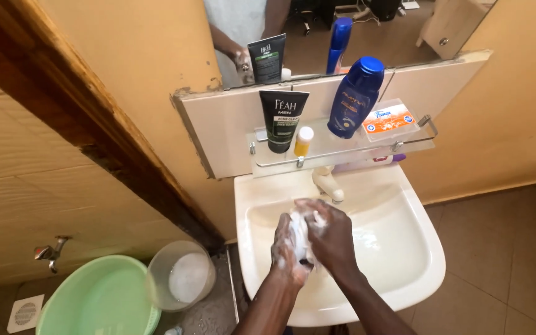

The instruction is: The person washes a small plastic container with soap and water in a bathroom sink.

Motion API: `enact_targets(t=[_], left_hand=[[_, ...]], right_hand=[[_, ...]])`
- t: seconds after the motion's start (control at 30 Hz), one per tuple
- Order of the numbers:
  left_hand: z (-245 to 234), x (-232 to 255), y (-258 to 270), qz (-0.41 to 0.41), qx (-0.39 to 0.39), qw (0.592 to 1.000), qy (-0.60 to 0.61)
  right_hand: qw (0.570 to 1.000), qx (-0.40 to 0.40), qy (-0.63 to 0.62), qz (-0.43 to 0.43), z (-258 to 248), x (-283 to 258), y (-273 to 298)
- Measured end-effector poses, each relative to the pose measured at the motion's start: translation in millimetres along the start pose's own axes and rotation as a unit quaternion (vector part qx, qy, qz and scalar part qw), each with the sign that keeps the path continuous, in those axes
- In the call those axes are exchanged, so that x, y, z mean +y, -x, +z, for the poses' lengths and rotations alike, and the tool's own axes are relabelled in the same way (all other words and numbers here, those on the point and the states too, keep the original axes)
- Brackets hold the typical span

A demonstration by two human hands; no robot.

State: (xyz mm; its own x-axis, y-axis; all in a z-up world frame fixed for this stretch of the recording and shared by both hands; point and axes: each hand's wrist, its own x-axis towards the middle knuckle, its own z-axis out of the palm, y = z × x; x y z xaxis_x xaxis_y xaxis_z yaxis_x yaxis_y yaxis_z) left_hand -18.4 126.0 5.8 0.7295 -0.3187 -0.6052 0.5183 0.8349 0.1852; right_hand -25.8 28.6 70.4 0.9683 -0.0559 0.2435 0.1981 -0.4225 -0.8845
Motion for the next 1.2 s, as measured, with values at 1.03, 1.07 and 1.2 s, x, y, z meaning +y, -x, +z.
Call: enact_targets(t=[1.03,1.07,1.2], left_hand=[[48,-18,-10,0.044,0.025,0.999,0.019],[43,-19,-13,0.065,0.011,0.997,0.043],[57,-24,-13,0.030,-0.004,0.998,0.046]], right_hand=[[0.977,0.079,0.143,-0.138,-30,14,40],[0.966,0.071,0.191,-0.159,-29,29,50],[0.946,0.066,0.230,-0.218,-44,62,56]])
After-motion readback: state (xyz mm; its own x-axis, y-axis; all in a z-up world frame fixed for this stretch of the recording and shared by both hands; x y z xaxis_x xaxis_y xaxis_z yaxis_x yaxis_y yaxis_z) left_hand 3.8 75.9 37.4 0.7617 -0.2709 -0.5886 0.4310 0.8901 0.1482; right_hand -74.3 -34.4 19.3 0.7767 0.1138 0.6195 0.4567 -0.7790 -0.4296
